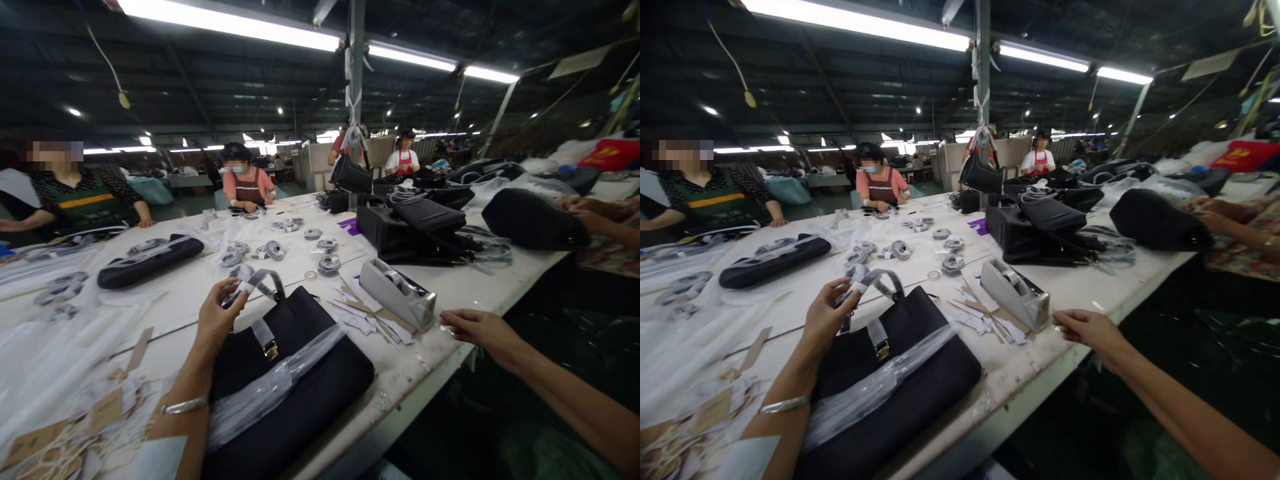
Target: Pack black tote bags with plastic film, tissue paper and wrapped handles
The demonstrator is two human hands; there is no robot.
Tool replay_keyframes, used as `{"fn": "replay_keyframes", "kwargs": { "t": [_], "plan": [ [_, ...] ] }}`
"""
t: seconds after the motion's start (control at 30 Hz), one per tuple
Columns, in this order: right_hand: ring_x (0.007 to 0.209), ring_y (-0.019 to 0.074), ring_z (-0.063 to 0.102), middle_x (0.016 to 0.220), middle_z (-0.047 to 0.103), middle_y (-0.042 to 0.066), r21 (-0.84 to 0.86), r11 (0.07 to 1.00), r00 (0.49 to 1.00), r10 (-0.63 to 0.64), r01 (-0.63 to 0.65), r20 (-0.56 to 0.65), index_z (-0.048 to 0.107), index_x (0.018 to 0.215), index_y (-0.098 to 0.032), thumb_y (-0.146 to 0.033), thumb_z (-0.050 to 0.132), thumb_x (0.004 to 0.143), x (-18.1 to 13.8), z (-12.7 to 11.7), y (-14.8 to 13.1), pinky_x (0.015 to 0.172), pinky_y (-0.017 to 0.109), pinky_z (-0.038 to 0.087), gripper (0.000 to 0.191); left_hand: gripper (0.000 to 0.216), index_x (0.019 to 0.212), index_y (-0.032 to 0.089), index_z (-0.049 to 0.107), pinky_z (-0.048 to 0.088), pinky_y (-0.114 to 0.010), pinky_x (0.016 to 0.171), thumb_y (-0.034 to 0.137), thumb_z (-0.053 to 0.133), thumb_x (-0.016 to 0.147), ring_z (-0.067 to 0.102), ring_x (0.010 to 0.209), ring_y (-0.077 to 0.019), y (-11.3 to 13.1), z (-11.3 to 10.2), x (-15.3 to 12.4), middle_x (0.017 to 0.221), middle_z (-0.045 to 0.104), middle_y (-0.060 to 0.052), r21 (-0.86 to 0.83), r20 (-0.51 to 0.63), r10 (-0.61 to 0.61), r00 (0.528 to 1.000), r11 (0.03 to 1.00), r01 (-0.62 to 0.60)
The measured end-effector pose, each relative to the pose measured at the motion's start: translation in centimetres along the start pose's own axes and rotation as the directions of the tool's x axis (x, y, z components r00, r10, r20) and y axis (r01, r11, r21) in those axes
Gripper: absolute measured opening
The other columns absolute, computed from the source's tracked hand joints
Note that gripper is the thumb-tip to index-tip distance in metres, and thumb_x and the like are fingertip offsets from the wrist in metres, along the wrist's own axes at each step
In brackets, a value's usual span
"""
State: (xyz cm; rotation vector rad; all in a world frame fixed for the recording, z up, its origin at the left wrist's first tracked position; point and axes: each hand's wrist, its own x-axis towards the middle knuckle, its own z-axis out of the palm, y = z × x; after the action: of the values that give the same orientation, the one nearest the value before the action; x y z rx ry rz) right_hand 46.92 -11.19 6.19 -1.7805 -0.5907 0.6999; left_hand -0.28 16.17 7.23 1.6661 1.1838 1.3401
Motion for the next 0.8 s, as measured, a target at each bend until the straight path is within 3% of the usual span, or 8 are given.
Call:
{"fn": "replay_keyframes", "kwargs": {
  "t": [0.13, 0.23, 0.33, 0.47, 0.57, 0.7, 0.8],
  "plan": [
    [0.073, 0.0245, 0.07, 0.084, 0.077, 0.01, -0.154, 0.981, 0.988, -0.13, 0.117, -0.078, 0.078, 0.078, -0.019, -0.055, 0.079, 0.057, -0.6, -0.1, 1.7, 0.07, 0.035, 0.058, 0.042, 0.062, 0.123, 0.021, 0.058, 0.056, -0.029, 0.067, 0.051, 0.076, 0.071, 0.068, 0.081, -0.0185, -0.3, 0.1, 0.1, 0.113, 0.067, -0.011, -0.033, -0.01, -0.006, 1.0, 0.999, 0.005],
    [0.072, 0.0243, 0.069, 0.079, 0.076, 0.006, -0.297, 0.921, 0.956, -0.284, 0.251, -0.072, 0.079, 0.087, -0.022, -0.063, 0.073, 0.063, -2.4, 0.7, 0.4, 0.072, 0.034, 0.056, 0.048, 0.062, 0.123, 0.021, 0.058, 0.056, -0.029, 0.068, 0.05, 0.076, 0.071, 0.067, 0.078, -0.0172, -0.4, 0.2, 0.2, 0.114, 0.067, -0.011, -0.04, 0.001, 0.0, 1.0, 0.999, 0.0],
    [0.072, 0.0233, 0.068, 0.076, 0.074, 0.005, -0.289, 0.874, 0.914, -0.406, 0.391, 0.007, 0.079, 0.089, -0.024, -0.065, 0.071, 0.066, -4.2, 3.7, -2.2, 0.073, 0.033, 0.055, 0.048, 0.061, 0.122, 0.02, 0.058, 0.055, -0.029, 0.069, 0.05, 0.076, 0.072, 0.066, 0.075, -0.016, -0.3, 0.4, 0.2, 0.111, 0.067, -0.01, -0.042, 0.008, 0.025, 1.0, 0.999, -0.025],
    [0.071, 0.0226, 0.068, 0.078, 0.075, 0.006, -0.169, 0.815, 0.826, -0.514, 0.554, 0.232, 0.079, 0.088, -0.023, -0.062, 0.07, 0.071, -5.4, 11.1, -6.0, 0.069, 0.032, 0.055, 0.043, 0.056, 0.121, 0.018, 0.058, 0.054, -0.029, 0.07, 0.049, 0.073, 0.076, 0.065, 0.077, -0.0166, -0.1, 0.4, -0.2, 0.107, 0.067, -0.01, -0.024, 0.009, 0.075, 0.997, 0.997, -0.075],
    [0.07, 0.0212, 0.067, 0.079, 0.075, 0.006, -0.018, 0.778, 0.712, -0.565, 0.628, 0.417, 0.079, 0.09, -0.022, -0.058, 0.069, 0.076, -6.1, 18.2, -8.9, 0.066, 0.031, 0.055, 0.04, 0.05, 0.12, 0.018, 0.058, 0.054, -0.03, 0.074, 0.045, 0.07, 0.079, 0.066, 0.082, -0.0177, -0.1, 0.4, -0.3, 0.104, 0.068, -0.01, -0.031, 0.003, 0.113, 0.994, 0.993, -0.113],
    [0.073, 0.0213, 0.068, 0.083, 0.076, 0.007, 0.207, 0.768, 0.567, -0.6, 0.607, 0.564, 0.078, 0.09, -0.02, -0.054, 0.068, 0.078, -6.9, 27.7, -11.9, 0.066, 0.03, 0.055, 0.038, 0.044, 0.118, 0.018, 0.059, 0.052, -0.034, 0.083, 0.039, 0.07, 0.08, 0.065, 0.093, -0.0203, -0.2, 0.4, -0.1, 0.102, 0.068, -0.009, -0.022, -0.048, 0.169, 0.984, 0.985, -0.171],
    [0.071, 0.02, 0.068, 0.08, 0.075, 0.006, 0.278, 0.792, 0.548, -0.586, 0.544, 0.596, 0.077, 0.088, -0.02, -0.053, 0.068, 0.077, -6.7, 33.3, -12.6, 0.062, 0.028, 0.053, 0.036, 0.039, 0.116, 0.019, 0.059, 0.049, -0.036, 0.091, 0.032, 0.07, 0.081, 0.064, 0.099, -0.0205, -0.1, 0.5, -0.2, 0.1, 0.068, -0.008, 0.0, -0.072, 0.216, 0.974, 0.976, -0.216]
  ]
}}
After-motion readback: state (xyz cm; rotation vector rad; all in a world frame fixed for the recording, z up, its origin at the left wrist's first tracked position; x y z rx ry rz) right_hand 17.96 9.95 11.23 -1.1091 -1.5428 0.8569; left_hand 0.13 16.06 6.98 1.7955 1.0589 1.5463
